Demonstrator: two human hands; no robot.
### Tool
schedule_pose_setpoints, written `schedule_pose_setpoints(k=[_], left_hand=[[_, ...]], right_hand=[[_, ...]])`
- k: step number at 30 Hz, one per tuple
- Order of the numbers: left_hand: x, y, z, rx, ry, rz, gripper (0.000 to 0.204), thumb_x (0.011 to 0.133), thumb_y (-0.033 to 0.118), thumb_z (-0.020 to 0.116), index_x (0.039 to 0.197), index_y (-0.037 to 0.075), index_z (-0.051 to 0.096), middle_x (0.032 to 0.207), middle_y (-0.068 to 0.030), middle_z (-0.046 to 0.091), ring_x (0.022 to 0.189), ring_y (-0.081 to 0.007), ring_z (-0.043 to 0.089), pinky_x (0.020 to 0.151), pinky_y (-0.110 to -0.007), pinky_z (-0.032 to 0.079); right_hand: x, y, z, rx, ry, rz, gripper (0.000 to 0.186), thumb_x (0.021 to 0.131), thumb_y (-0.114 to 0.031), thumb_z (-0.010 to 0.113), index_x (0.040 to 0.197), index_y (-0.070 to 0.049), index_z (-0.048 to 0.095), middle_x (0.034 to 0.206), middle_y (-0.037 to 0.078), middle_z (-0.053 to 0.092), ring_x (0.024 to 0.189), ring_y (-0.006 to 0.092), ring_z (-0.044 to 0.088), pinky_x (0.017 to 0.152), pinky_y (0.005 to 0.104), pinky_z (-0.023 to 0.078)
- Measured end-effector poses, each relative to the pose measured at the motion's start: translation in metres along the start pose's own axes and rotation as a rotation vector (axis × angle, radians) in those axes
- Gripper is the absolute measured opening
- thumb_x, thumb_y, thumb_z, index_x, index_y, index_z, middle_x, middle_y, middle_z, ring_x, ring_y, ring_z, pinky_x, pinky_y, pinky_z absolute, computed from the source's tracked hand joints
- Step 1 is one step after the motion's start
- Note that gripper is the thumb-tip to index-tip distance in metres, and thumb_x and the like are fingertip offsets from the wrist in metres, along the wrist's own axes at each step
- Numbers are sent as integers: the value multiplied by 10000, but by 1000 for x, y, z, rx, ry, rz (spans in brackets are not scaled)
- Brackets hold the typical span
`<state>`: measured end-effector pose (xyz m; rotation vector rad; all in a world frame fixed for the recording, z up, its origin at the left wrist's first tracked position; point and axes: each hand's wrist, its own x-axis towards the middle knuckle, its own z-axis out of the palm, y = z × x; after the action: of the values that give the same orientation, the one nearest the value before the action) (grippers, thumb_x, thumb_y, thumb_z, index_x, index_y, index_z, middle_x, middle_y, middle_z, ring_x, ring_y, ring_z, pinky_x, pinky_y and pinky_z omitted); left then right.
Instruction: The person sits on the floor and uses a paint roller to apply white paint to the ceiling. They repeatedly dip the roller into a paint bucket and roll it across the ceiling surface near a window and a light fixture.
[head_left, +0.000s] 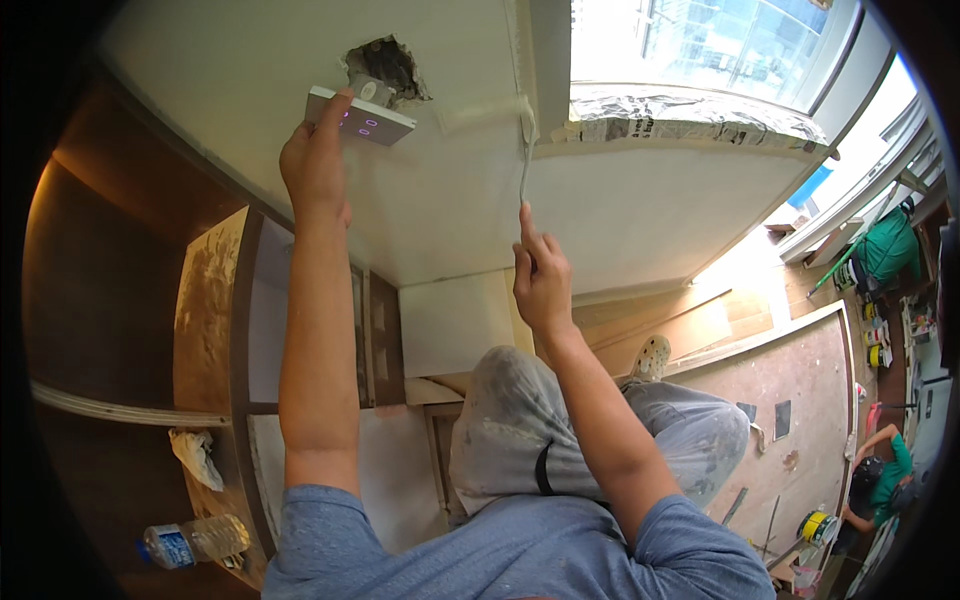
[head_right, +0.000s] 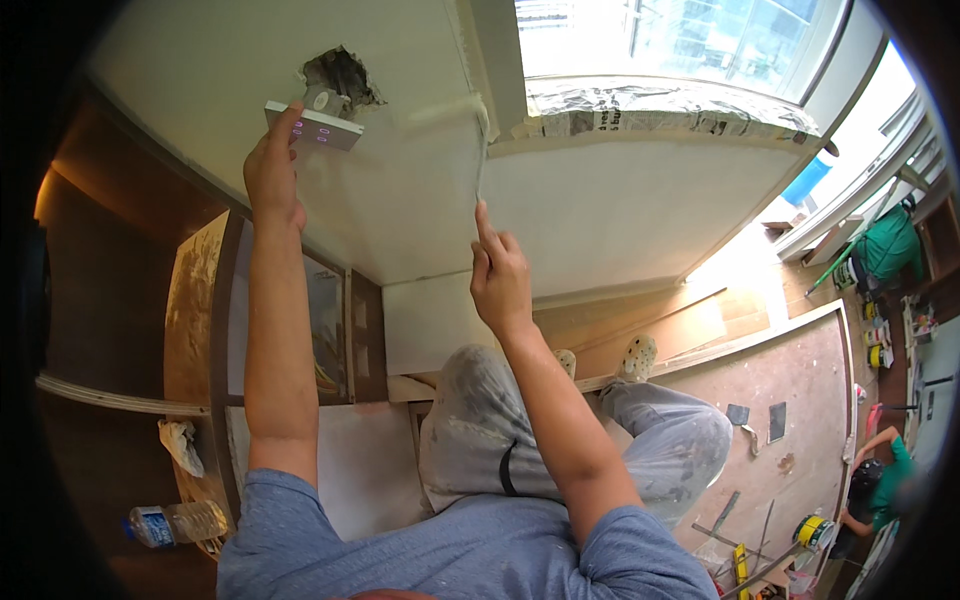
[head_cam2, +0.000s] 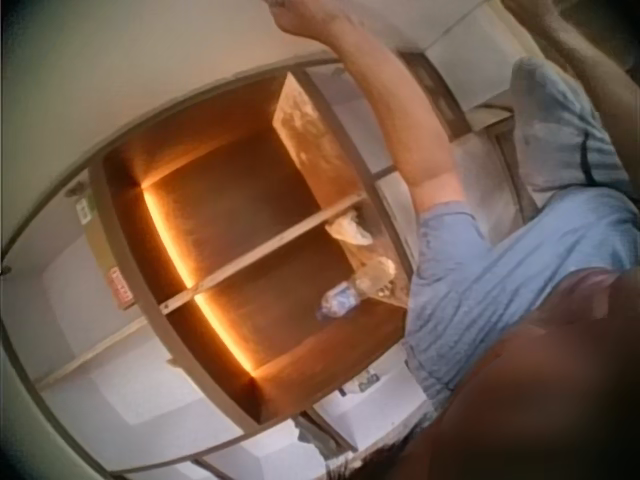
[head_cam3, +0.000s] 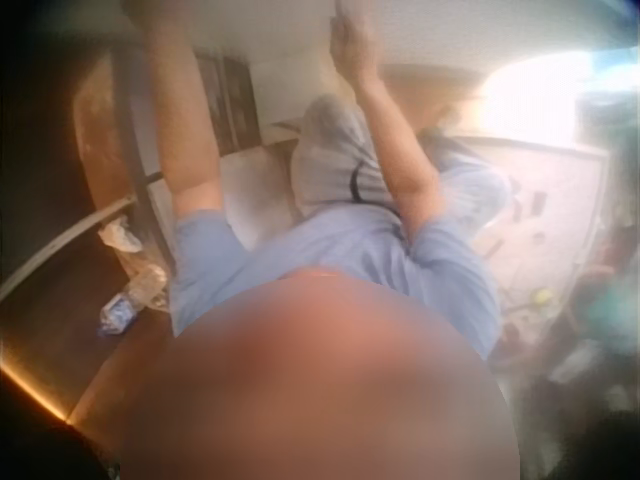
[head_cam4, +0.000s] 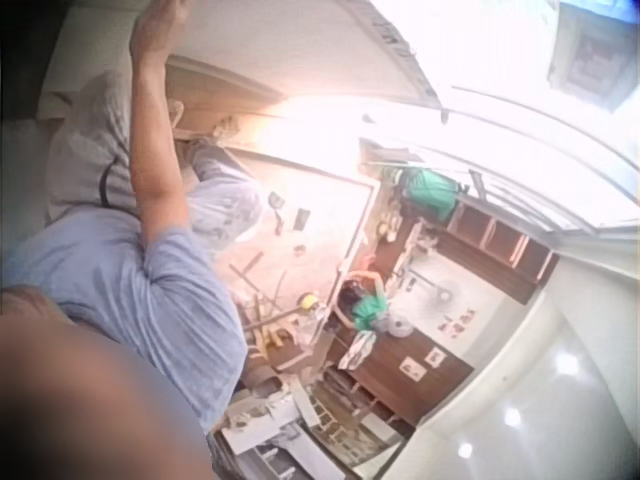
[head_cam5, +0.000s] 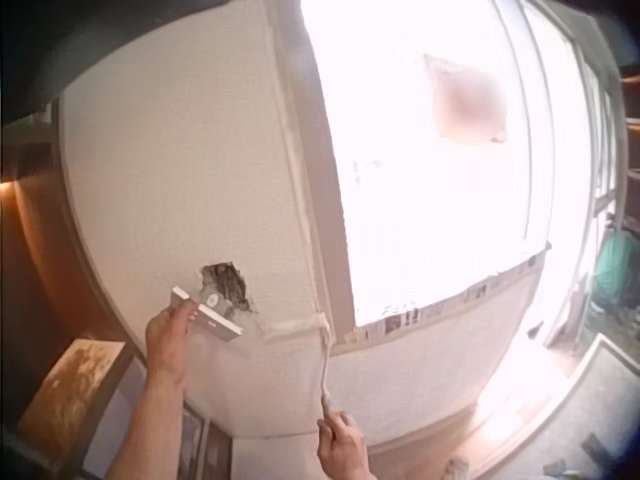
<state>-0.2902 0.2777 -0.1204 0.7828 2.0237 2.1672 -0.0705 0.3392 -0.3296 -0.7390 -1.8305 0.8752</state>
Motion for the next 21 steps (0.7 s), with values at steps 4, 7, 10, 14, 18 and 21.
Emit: schedule_pose_setpoints(k=[4,7,10,14,18,21], left_hand=[[-8,-10,6,-46,-26,22,504,850,353,880,1117,-41,715,1038,-58,689,985,-145,609,936,-296,457],[-10,-22,11,-69,-33,36,519,823,366,904,1095,-33,715,1044,-65,698,1003,-158,625,939,-310,467],[-13,-35,15,-58,-23,11,748,789,411,929,1260,-104,660,1112,-87,689,1022,-171,631,957,-324,469],[-29,-54,26,33,121,-22,1058,772,466,936,1491,-149,462,1208,-103,658,1052,-180,606,967,-330,472],[-79,-80,6,91,-16,-104,1101,788,474,922,1545,-135,405,1232,-101,649,1015,-182,569,940,-334,494],[-154,-127,-16,310,-187,-227,1006,791,437,915,1521,-99,477,1234,-96,648,950,-173,529,899,-334,512]], right_hand=[[-48,30,9,-12,-43,138,652,986,2,594,1588,-230,496,846,163,603,739,314,598,765,407,535],[-72,48,13,-28,-75,218,621,984,-8,597,1568,-206,524,859,168,616,751,318,607,768,417,532],[-90,65,18,-62,-125,306,603,964,-22,618,1547,-157,545,843,177,622,731,291,604,749,393,523],[-102,94,26,-106,-216,442,557,948,-38,610,1502,-85,579,889,255,670,817,418,658,781,485,525],[-105,98,32,-116,-234,492,547,926,-40,604,1472,-54,599,923,304,694,867,467,680,817,527,524],[-101,103,36,-136,-281,568,542,913,-52,596,1455,-27,607,982,323,712,905,473,699,854,530,536]])
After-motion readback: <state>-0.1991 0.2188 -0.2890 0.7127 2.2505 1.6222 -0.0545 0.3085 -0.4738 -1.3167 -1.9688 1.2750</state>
